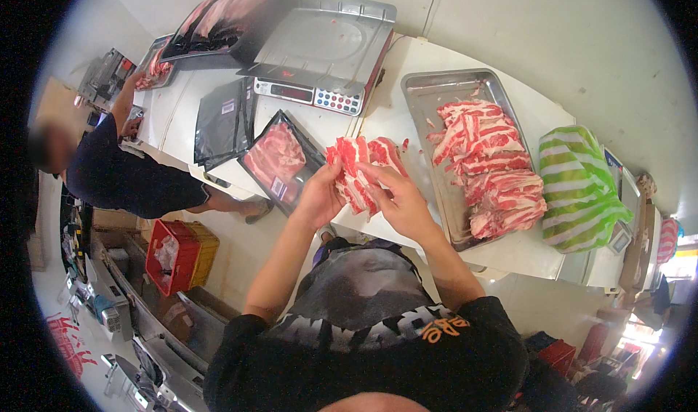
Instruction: The person places sliced meat into vacuum-seal bags, weighs them on a digital scale, and stacks the sealed packages on the counter. A coworker performs similar packaging tasks nearby.
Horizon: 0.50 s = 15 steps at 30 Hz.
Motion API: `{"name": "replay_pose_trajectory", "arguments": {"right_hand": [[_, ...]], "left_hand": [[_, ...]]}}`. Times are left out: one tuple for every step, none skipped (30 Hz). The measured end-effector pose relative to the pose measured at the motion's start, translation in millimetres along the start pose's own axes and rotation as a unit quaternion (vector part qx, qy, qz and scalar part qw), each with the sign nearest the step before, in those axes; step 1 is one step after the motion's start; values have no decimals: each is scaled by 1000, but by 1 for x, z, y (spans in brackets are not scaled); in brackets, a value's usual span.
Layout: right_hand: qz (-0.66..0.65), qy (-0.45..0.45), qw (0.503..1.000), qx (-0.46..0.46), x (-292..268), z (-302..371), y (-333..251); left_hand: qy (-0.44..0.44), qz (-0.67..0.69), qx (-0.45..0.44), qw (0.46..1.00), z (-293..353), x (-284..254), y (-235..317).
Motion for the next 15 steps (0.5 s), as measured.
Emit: {"name": "replay_pose_trajectory", "arguments": {"right_hand": [[12,4,1000,-17,1,-1,-1],[24,9,999,-34,2,-2,-2],[40,21,998,-36,2,-2,-2],[56,32,997,-39,2,-1,-3],[72,44,996,-41,2,-1,-3],[73,44,995,-42,4,-1,-2],[75,45,995,-43,6,-1,-2],[76,45,995,-44,8,0,-1],[85,54,993,-54,9,1,-4],[94,62,992,-63,10,2,-6],[103,70,990,-72,12,3,-9],[72,85,991,-71,13,4,-11],[41,100,992,-69,14,5,-15],[10,114,991,-67,15,7,-16],[-5,137,987,-82,13,8,-17]], "left_hand": [[10,-6,-5,1000,1,-2,0],[5,-3,0,1000,3,-3,2],[-1,1,4,1000,4,-2,4],[-7,5,7,1000,5,-2,5],[-6,-12,14,1000,6,-1,6],[-6,-29,24,999,6,0,8],[-5,-45,33,998,7,1,9],[3,-56,31,998,6,0,10],[10,-66,31,997,5,0,11],[18,-75,31,997,5,0,13],[25,-69,41,997,7,2,16],[33,-65,53,996,9,7,22],[41,-61,66,995,12,10,28],[39,-60,73,995,14,11,31],[37,-60,81,994,15,14,36]]}}
Point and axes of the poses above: each hand's wrist, its own z-axis away from the middle knuckle, its own x-axis out of the palm, y = z × x, the point moved 9 cm from there along -z, towards the middle knuckle, and after that the axes turned 1 degree about -z, right-handed, at the moved point
